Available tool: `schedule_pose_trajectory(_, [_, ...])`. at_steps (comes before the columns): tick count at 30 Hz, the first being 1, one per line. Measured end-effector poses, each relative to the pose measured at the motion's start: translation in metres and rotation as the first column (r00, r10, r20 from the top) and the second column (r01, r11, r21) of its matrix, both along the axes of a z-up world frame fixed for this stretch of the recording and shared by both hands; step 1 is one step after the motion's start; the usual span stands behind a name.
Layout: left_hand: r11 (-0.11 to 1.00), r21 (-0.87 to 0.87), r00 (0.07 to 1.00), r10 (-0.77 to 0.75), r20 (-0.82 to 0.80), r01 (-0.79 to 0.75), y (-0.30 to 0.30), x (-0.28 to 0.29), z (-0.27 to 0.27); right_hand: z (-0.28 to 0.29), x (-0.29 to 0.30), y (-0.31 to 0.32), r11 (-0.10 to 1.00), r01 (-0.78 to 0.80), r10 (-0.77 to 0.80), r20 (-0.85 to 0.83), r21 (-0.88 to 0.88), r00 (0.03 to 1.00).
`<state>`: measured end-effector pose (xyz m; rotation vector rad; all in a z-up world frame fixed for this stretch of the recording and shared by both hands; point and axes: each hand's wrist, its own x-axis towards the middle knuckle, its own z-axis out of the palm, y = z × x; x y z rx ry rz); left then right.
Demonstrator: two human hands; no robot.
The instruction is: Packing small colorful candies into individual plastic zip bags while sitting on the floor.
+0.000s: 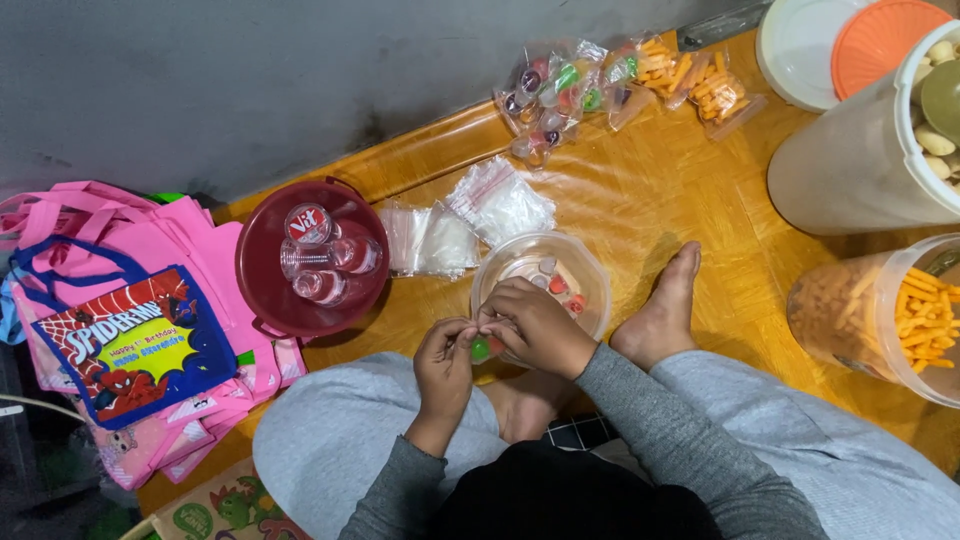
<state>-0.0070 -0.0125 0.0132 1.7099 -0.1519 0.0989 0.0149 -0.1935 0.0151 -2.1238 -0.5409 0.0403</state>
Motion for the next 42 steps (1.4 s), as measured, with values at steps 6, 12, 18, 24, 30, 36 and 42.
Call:
schedule_pose_trajectory(6, [0.996, 0.066, 0.999, -0.053, -0.008, 0.054, 0.004, 0.003, 0.001, 0.012, 0.002, -0.006, 1.0, -0.02, 0.022, -0.145, 0.013, 0.989])
schedule_pose_trajectory(12, [0.991, 0.105, 0.995, -0.072, -0.068, 0.079, 0.006, 0.006, 0.002, 0.015, 0.004, -0.007, 1.0, -0.016, 0.014, -0.17, -0.009, 0.985])
schedule_pose_trajectory(18, [0.985, 0.132, 0.99, -0.095, -0.107, 0.109, 0.007, 0.01, 0.004, 0.014, 0.006, -0.008, 1.0, 0.02, -0.02, -0.166, -0.001, 0.986])
schedule_pose_trajectory(24, [0.984, 0.147, 0.991, -0.091, -0.1, 0.105, 0.006, 0.008, -0.007, -0.004, 0.005, -0.005, 0.994, 0.002, -0.012, -0.095, -0.106, 0.995])
schedule_pose_trajectory(30, [0.988, 0.125, 0.991, -0.083, -0.104, 0.096, 0.006, 0.006, -0.007, -0.016, 0.004, -0.003, 0.995, -0.039, 0.026, -0.14, -0.091, 0.99])
schedule_pose_trajectory(36, [0.994, 0.091, 0.986, -0.049, -0.158, 0.064, 0.01, 0.009, -0.016, -0.018, 0.007, -0.011, 0.985, -0.068, 0.049, -0.114, -0.161, 0.992])
schedule_pose_trajectory(42, [1.0, -0.023, 0.945, 0.013, -0.327, -0.021, 0.021, 0.011, -0.039, -0.037, 0.009, -0.021, 0.963, -0.098, 0.055, -0.173, -0.25, 0.983])
